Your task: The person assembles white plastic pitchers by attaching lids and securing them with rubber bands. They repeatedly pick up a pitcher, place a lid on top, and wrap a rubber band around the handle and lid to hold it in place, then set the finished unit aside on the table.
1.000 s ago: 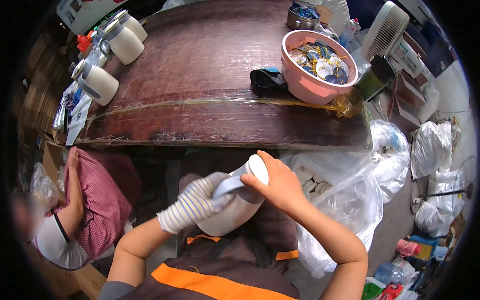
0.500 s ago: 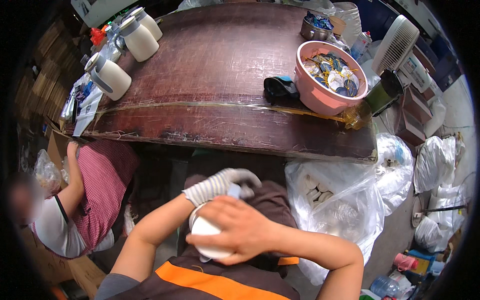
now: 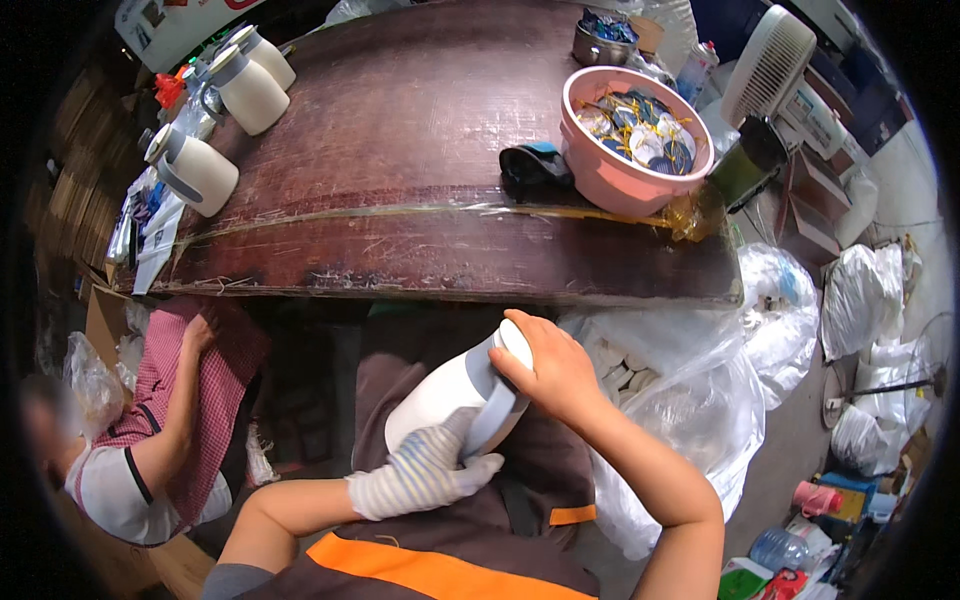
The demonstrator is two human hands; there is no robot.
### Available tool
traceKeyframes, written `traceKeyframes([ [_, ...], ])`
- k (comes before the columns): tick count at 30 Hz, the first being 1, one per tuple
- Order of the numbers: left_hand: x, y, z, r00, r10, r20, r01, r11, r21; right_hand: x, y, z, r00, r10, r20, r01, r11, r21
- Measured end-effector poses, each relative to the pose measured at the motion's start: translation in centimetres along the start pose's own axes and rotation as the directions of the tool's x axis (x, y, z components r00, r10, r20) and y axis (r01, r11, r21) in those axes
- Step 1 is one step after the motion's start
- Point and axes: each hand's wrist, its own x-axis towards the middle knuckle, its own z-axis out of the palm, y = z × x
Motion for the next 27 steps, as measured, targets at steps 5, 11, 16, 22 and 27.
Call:
traceKeyframes([
  [5,4.0,-1.8,-3.3,0.955,0.001,-0.298,-0.022,0.997,-0.068,-0.4,-0.8,-2.0,0.980,-0.100,0.172,0.088,0.993,0.075],
  [11,5.9,-8.0,-7.0,0.986,0.164,-0.030,-0.163,0.905,-0.393,-2.4,-5.0,-1.2,0.666,-0.716,0.212,0.735,0.678,-0.019],
  [16,4.6,-5.4,-7.0,0.984,-0.147,0.104,0.177,0.887,-0.426,-0.2,-1.8,0.3,0.750,-0.658,-0.073,0.661,0.742,0.108],
  [22,1.6,0.3,0.6,0.958,-0.104,0.269,0.222,0.861,-0.458,1.7,-1.8,0.0,0.967,-0.255,-0.002,0.246,0.928,0.279],
  [27,2.5,-0.4,1.7,0.955,-0.164,0.247,0.289,0.695,-0.658,3.4,-0.7,-0.6,0.957,-0.287,0.050,0.261,0.921,0.289],
])
